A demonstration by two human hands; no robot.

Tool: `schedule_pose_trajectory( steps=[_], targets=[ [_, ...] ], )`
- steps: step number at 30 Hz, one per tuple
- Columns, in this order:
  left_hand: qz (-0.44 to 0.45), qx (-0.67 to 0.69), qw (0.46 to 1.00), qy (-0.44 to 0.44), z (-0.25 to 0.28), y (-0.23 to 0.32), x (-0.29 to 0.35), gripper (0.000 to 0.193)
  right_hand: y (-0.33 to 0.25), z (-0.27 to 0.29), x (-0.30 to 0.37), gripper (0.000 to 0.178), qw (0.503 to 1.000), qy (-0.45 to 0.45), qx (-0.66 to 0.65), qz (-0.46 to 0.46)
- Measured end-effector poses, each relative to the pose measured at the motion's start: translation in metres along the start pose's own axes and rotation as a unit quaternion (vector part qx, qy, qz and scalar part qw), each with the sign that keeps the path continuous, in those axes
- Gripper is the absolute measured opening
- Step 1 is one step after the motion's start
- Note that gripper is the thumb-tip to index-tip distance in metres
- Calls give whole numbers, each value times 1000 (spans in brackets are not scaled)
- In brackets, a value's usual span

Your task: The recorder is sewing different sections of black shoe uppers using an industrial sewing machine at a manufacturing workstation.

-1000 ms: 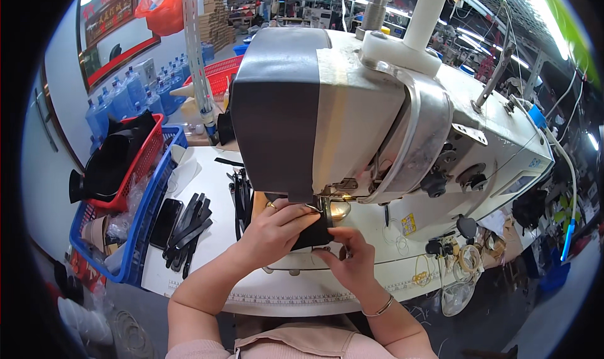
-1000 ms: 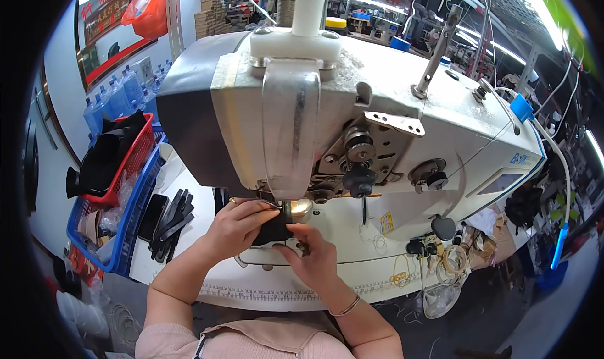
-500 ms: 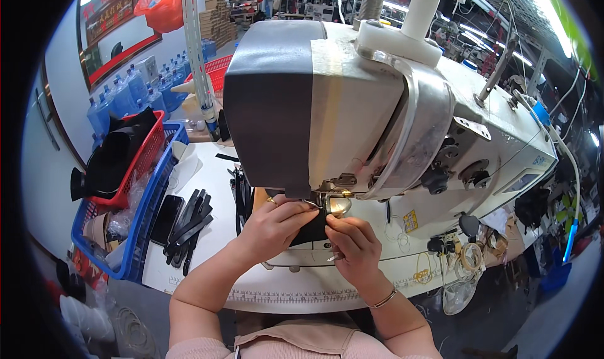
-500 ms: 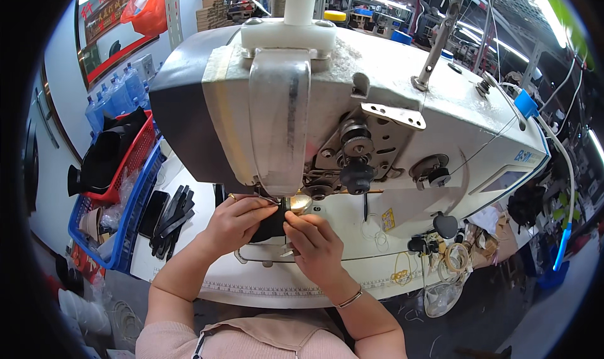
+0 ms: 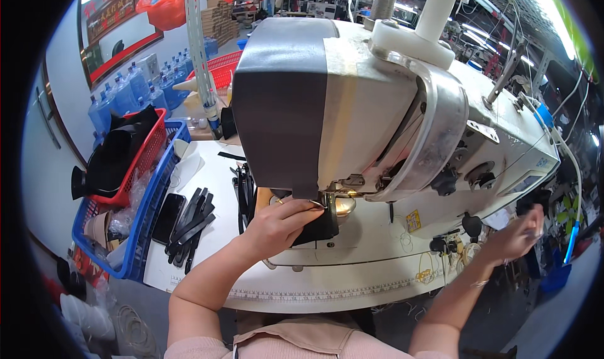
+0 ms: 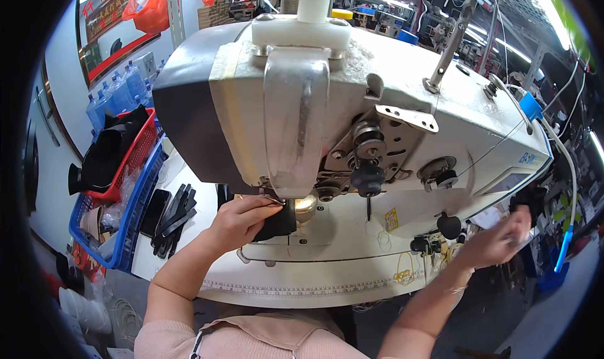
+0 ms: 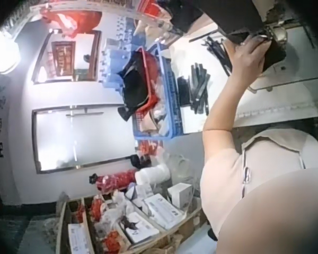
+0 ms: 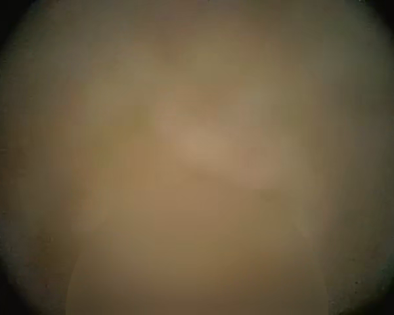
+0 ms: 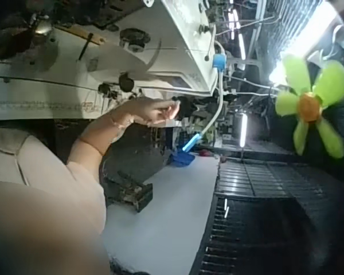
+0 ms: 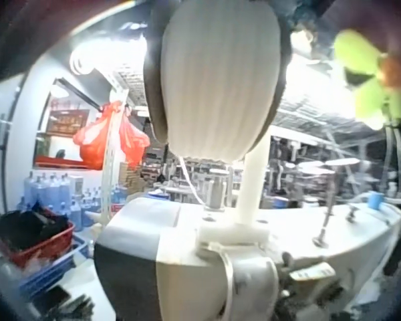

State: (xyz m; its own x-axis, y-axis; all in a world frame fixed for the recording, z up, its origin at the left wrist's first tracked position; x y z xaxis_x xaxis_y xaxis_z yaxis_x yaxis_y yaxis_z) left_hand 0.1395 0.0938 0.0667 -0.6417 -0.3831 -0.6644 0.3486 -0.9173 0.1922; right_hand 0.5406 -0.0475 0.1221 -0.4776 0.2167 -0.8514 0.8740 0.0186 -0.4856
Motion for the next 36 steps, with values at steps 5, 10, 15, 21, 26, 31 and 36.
schedule_pose_trajectory(
  steps=[5, 10, 15, 21, 26, 31, 36],
  targets=[
    [-12, 28, 999, 10, -3, -4, -2, 39, 249, -40, -167, 29, 926, -147, -203, -281],
    [5, 22, 1000, 6, -1, -5, 5, 39, 252, -77, -159, 29, 858, -253, -319, -315],
    [-5, 21, 1000, 10, -4, -5, 2, 39, 272, -78, -89, 59, 854, -208, -333, -341],
    [12, 18, 999, 34, 1, -5, 1, 31, 54, -6, -14, 21, 999, 6, -34, 2],
    [34, -26, 999, 30, 2, -1, -1, 25, -149, -36, 176, 20, 805, -437, -250, 312],
    [57, -46, 995, 62, -3, 5, -5, 23, -182, -58, 203, 27, 777, -436, -302, 339],
    [57, -84, 992, 78, 1, 10, -3, 23, -183, -58, 202, 25, 785, -427, -313, 323]
  ],
)
Point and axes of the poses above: each hand's wrist, its own x-axis away from the middle knuckle, its own z-axis out of the back of the hand, y = z × x, the point moved 6 cm from there along -x, towards the middle knuckle, and after that the axes turned 7 degrees about -y, right-handed, at the moved point
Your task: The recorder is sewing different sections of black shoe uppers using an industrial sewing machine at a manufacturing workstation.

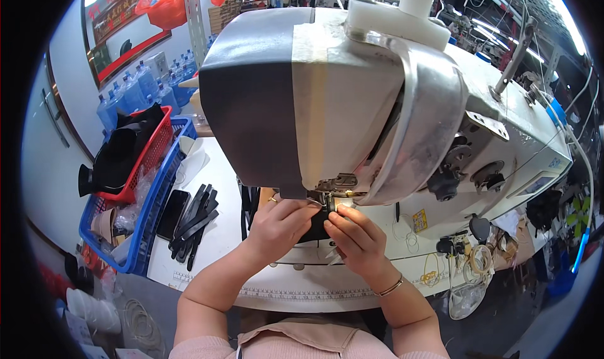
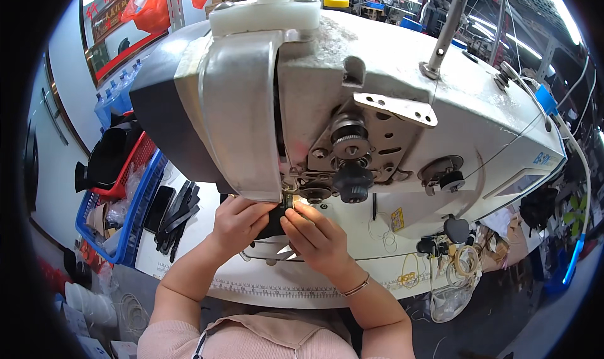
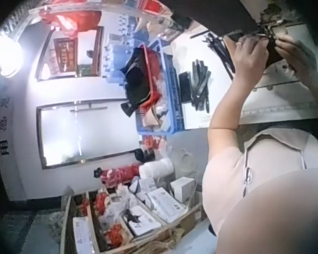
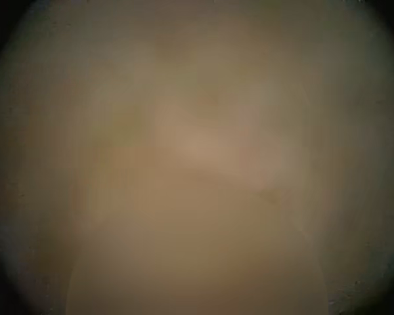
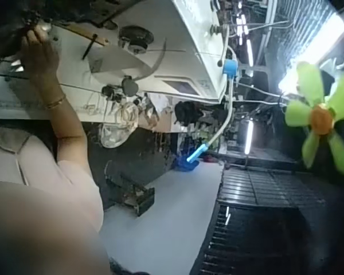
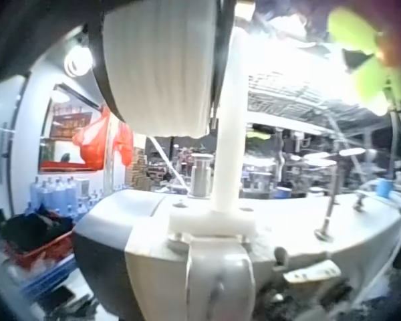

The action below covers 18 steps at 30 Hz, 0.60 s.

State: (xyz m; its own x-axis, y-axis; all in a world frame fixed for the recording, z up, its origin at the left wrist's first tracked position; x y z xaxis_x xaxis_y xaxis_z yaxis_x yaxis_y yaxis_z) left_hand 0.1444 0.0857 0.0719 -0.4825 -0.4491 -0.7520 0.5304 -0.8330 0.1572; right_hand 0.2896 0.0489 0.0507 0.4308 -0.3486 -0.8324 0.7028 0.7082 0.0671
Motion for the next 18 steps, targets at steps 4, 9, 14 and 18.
schedule_pose_trajectory(
  steps=[4, 9, 14, 18],
  targets=[
    [-48, -23, 998, -28, 0, 5, -1, 27, -1, -1, 0, 26, 1000, -1, -5, -10],
    [-55, -48, 997, -16, 0, 7, 2, 30, -1, 0, -1, 28, 1000, 1, -19, -15],
    [-58, -68, 994, -55, -2, 9, 1, 30, 0, 0, -1, 27, 1000, -2, -16, -16],
    [-75, -64, 994, -38, -2, 7, 3, 31, 1, -1, -1, 27, 999, -2, -27, -23]
  ],
)
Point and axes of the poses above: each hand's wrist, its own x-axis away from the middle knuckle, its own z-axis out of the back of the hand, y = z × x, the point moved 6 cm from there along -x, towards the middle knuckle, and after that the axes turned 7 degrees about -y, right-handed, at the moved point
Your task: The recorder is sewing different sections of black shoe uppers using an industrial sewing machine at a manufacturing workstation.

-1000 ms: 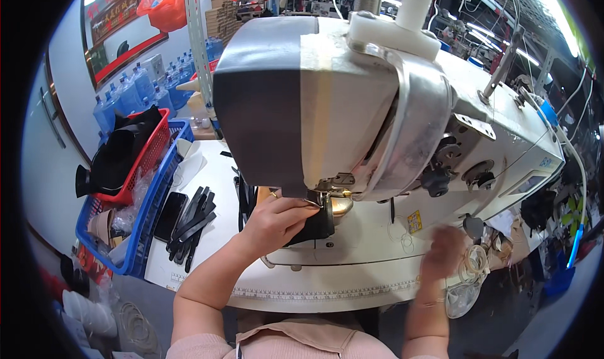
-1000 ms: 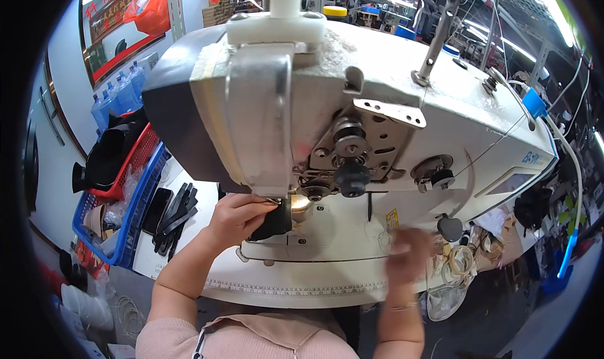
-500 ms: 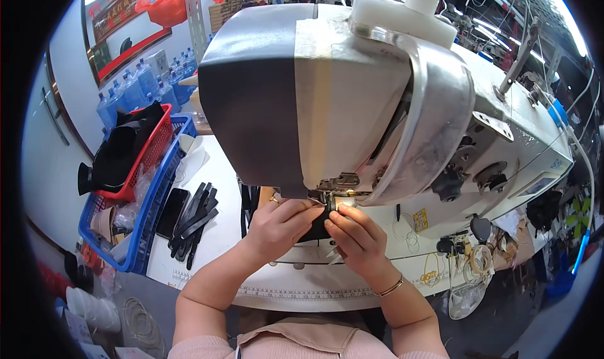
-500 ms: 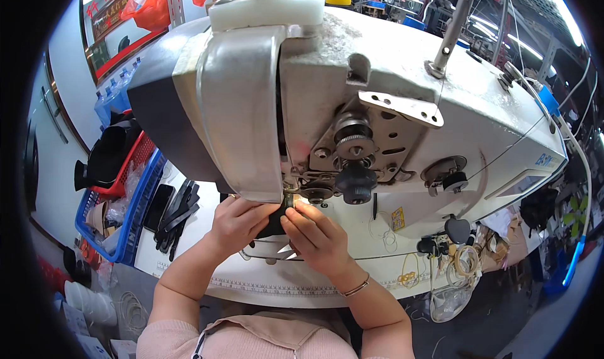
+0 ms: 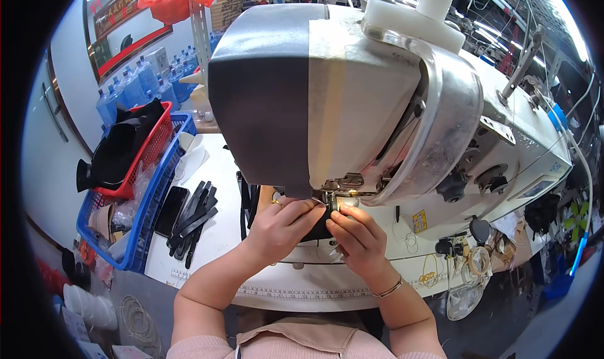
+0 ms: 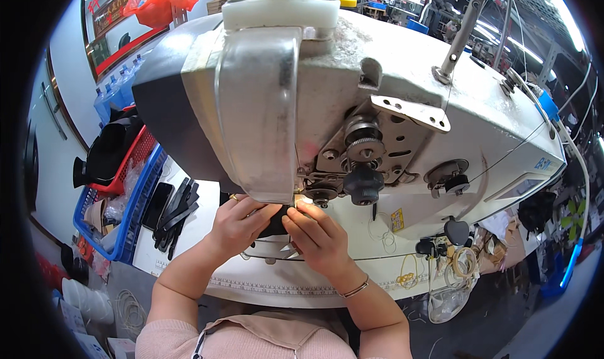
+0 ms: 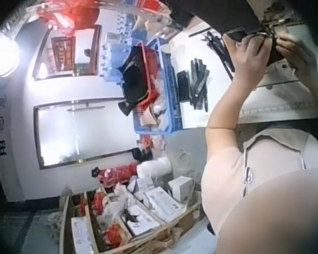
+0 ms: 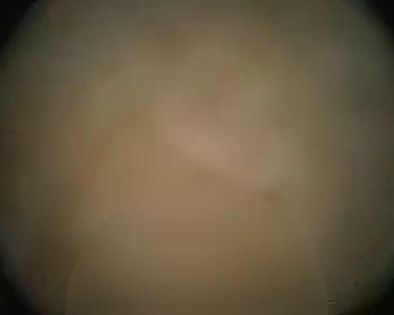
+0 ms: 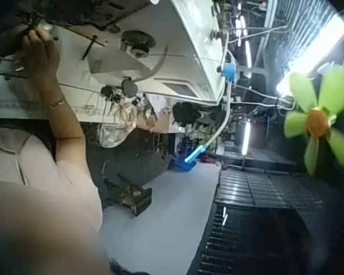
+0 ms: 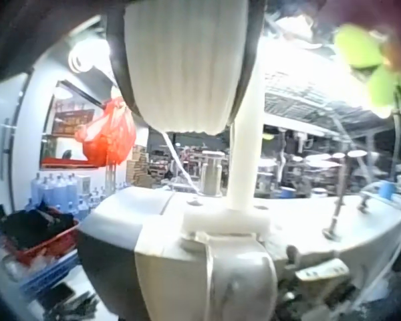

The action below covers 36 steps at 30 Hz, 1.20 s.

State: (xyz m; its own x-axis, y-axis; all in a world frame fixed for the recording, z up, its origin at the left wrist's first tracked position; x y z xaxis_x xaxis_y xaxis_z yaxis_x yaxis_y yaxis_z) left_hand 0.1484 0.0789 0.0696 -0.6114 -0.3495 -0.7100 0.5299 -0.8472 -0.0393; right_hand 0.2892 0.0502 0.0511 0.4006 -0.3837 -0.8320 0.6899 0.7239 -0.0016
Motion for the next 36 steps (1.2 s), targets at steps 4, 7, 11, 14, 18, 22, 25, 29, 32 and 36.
schedule_pose_trajectory(
  steps=[4, 7, 11, 14, 18, 22, 25, 29, 32, 36],
  targets=[
    [10, 3, 1000, -6, 2, 1, -3, 30, 0, 0, 0, 27, 1000, 6, 7, 4],
    [19, 9, 1000, -11, 1, 0, -2, 30, 1, 1, -1, 28, 1000, 1, 0, 1],
    [50, 34, 998, 12, 2, 1, -4, 33, 1, -1, 0, 28, 1000, -6, 4, -3],
    [44, 35, 998, 6, 1, 0, -3, 33, 1, -1, 1, 28, 1000, -5, 6, -2],
    [50, 35, 998, -4, 3, 0, -5, 34, 1, -1, 0, 29, 1000, -4, 1, -4],
    [67, 26, 997, -25, -1, -2, -4, 35, 0, -1, -1, 30, 1000, -8, 3, -3],
    [72, 23, 997, -30, 0, -2, -3, 35, -2, 0, -4, 31, 1000, -5, 5, 1],
    [77, 35, 996, -31, -2, -4, -3, 35, -1, 1, -4, 32, 1000, -14, 5, -4],
    [56, 29, 998, -12, 2, -2, -5, 28, -2, 0, -3, 32, 1000, -16, 6, -6],
    [57, 30, 998, -12, 1, -3, -5, 29, -1, -1, -2, 32, 1000, -24, 5, -8]
  ],
)
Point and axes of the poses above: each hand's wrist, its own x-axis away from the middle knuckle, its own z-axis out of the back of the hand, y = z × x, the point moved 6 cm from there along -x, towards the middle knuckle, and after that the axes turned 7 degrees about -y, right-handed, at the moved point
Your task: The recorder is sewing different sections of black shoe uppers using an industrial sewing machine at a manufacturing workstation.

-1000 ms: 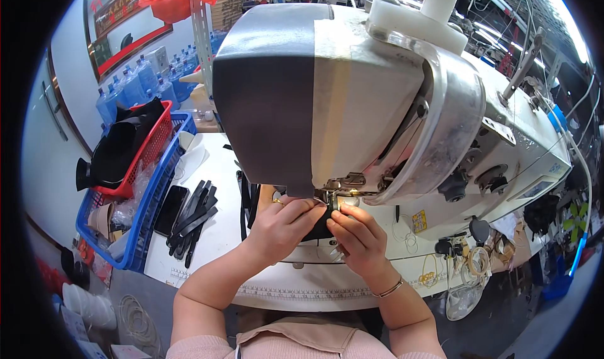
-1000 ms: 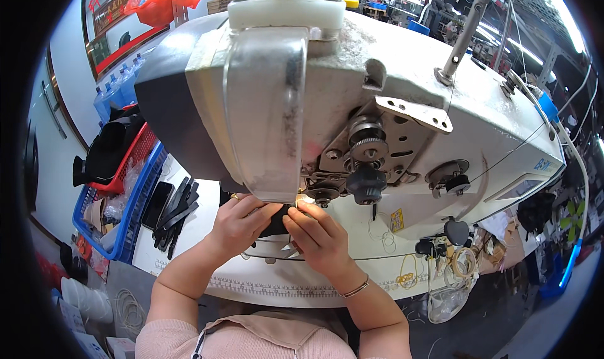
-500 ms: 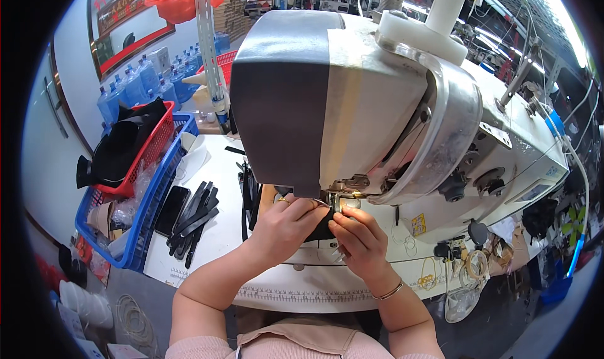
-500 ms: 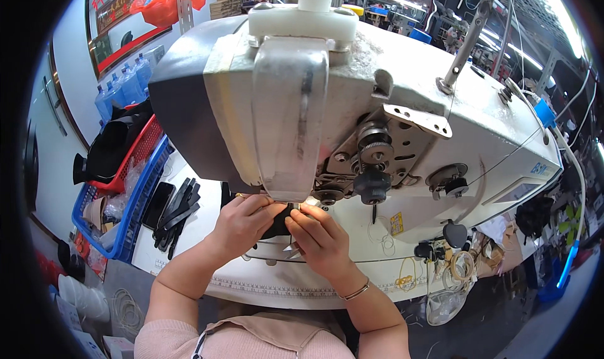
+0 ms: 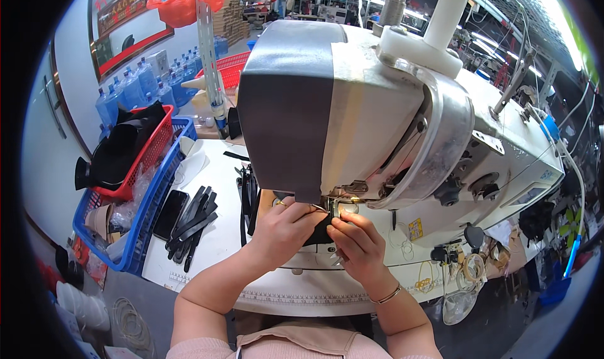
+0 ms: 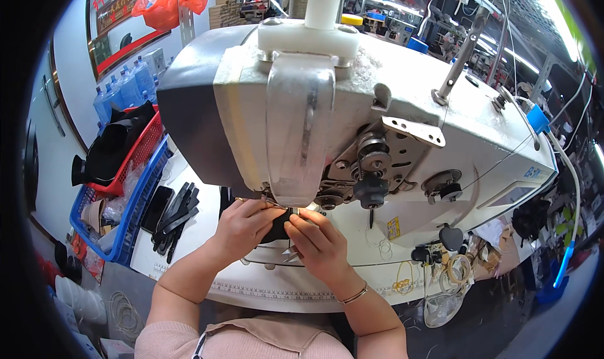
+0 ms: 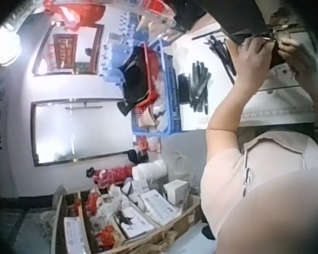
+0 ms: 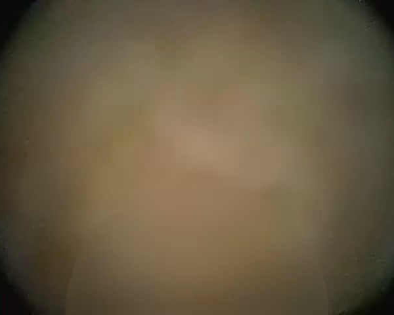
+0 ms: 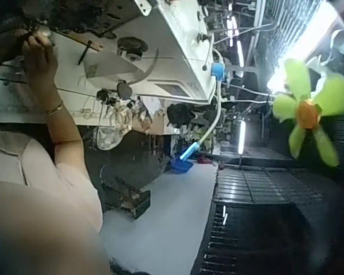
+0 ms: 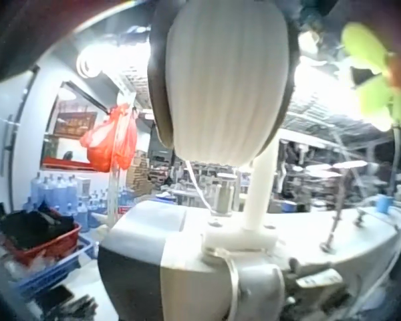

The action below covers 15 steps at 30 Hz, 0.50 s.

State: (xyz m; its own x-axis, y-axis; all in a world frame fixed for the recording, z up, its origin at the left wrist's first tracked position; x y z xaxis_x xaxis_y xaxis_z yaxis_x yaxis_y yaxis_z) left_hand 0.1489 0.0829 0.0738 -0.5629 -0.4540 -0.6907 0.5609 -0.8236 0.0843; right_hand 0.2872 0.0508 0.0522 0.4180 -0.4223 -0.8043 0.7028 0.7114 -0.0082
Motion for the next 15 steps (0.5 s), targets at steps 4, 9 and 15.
schedule_pose_trajectory(
  steps=[4, 9, 15],
  targets=[
    [6, 19, 1000, 9, -1, -2, 0, 28, 0, 0, -1, 32, 1000, 3, -2, -3],
    [11, 40, 999, 34, 0, -6, 1, 25, -1, 1, -3, 32, 1000, 6, 3, -2],
    [-15, 7, 999, 29, 1, -3, 0, 24, -1, 1, -3, 33, 1000, 6, -1, 1]
  ],
)
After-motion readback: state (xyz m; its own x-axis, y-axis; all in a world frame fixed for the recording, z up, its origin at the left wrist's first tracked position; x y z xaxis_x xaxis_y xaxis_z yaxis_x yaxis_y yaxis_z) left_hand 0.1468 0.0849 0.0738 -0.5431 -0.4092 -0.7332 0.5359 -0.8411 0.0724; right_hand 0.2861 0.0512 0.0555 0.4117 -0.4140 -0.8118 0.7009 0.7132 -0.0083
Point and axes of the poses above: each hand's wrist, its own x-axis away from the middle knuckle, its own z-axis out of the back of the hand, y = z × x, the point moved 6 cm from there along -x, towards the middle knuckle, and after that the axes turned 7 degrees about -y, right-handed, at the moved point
